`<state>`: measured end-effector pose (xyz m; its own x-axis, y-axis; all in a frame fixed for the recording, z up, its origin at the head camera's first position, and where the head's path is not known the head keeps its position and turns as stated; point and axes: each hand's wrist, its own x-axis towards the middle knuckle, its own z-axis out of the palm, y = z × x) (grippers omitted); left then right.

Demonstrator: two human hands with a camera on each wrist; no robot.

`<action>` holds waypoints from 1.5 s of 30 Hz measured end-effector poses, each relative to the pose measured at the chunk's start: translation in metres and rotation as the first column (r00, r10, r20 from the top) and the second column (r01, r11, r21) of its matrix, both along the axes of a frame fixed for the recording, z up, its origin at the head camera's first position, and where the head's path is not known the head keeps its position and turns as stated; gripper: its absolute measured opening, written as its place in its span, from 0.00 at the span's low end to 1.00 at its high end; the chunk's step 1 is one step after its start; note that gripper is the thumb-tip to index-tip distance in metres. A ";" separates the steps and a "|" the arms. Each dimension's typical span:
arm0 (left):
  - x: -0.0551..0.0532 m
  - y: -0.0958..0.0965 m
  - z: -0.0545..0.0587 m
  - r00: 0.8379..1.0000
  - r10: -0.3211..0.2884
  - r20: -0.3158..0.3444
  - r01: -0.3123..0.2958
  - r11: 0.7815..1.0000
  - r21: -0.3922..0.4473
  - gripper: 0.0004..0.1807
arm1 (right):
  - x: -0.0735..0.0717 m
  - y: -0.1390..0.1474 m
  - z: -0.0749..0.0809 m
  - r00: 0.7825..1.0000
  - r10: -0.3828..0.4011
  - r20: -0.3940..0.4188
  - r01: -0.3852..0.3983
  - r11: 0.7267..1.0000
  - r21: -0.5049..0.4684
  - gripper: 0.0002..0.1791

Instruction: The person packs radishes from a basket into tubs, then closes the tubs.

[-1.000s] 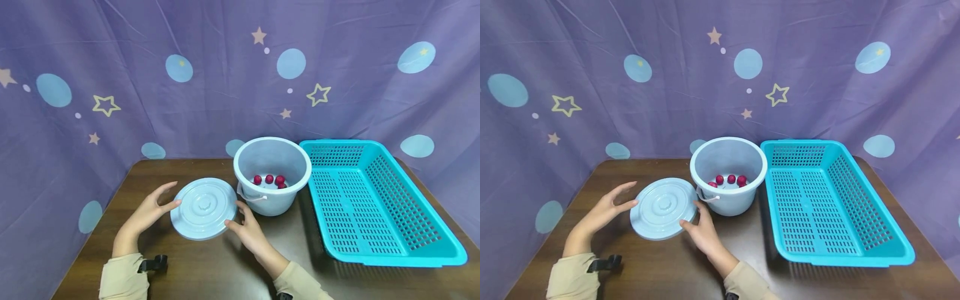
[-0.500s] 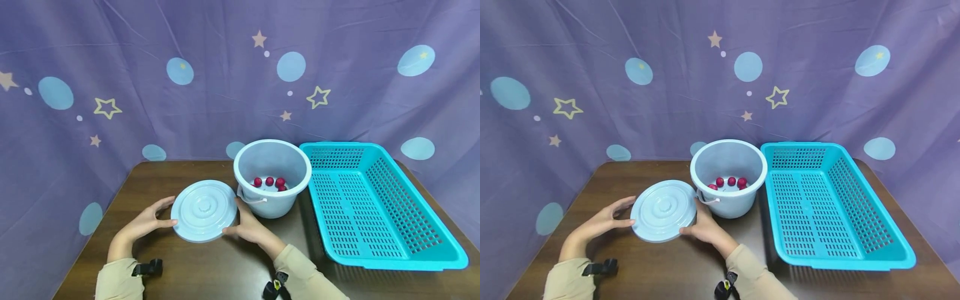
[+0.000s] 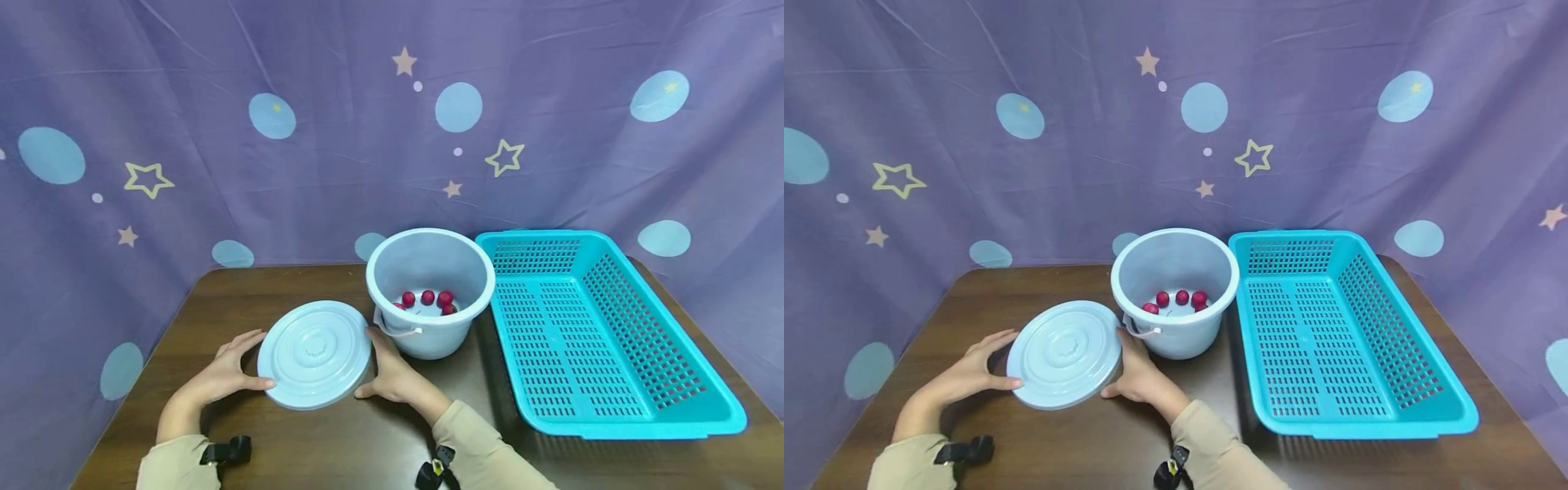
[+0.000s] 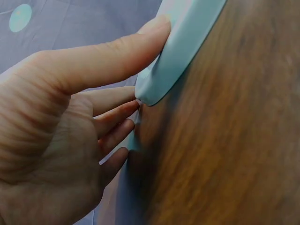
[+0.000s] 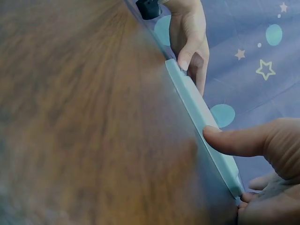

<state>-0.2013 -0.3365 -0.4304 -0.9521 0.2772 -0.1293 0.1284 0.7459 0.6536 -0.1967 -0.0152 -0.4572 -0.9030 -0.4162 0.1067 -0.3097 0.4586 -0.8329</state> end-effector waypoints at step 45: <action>0.011 -0.014 -0.006 1.000 -0.003 0.012 0.002 0.999 0.037 0.58 | -0.003 -0.013 0.000 0.995 -0.087 -0.051 0.086 0.996 -0.012 0.65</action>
